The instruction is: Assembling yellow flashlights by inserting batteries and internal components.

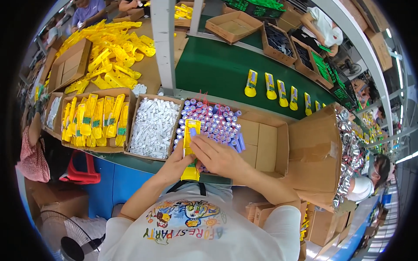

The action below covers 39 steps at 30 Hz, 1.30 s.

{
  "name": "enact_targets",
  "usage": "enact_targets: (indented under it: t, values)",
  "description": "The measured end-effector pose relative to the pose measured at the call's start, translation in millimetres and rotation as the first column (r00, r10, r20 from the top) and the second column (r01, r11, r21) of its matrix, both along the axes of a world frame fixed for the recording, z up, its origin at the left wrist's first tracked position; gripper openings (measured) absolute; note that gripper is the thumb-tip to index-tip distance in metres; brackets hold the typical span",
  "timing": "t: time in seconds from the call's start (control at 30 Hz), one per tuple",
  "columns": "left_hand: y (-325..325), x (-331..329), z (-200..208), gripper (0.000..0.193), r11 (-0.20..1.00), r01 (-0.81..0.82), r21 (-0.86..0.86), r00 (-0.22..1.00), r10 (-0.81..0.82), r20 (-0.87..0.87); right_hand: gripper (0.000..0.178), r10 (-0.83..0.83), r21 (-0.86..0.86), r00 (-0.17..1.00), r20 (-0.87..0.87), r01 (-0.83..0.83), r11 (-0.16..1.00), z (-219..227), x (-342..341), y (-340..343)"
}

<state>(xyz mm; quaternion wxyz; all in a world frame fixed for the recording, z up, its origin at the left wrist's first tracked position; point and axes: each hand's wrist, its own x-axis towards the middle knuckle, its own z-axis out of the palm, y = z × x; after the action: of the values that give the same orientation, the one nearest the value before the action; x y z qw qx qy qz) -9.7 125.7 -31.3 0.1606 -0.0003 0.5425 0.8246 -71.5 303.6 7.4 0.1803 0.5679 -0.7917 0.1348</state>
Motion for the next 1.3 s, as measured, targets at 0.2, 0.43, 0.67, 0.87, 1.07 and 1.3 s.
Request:
enact_targets:
  t: [0.2,0.43,0.67,0.87,1.07,1.3]
  values:
    - [-22,10,9,0.055,1.0,-0.015,0.003,0.994,0.014,0.112,0.05,0.037,0.116,0.98,-0.195,-0.014,0.993,-7,13,-35]
    - [-59,36,-3,0.055,0.935,-0.221,0.278,0.973,0.195,0.12,0.043,0.321,-0.099,0.902,0.29,-0.305,0.947,-16,-11,-72]
    - [-57,61,-6,0.055,0.872,0.018,-0.49,0.999,-0.04,-0.035,0.026,0.089,-0.079,0.268,0.959,-0.049,0.996,-18,-31,-84]
    - [-48,67,-22,0.059,0.784,-0.395,-0.478,0.909,0.26,-0.325,0.036,0.009,0.041,0.239,0.971,-0.205,0.978,-9,-28,-95]
    - [-82,65,-30,0.039,0.881,-0.472,-0.028,0.881,0.473,0.017,0.015,0.152,-0.07,0.762,0.629,-0.139,0.988,-24,-83,-163]
    - [-100,57,-23,0.038,0.785,-0.609,0.114,0.79,0.613,-0.002,0.015,0.397,-0.018,0.91,0.123,-0.398,0.917,-65,-111,-173]
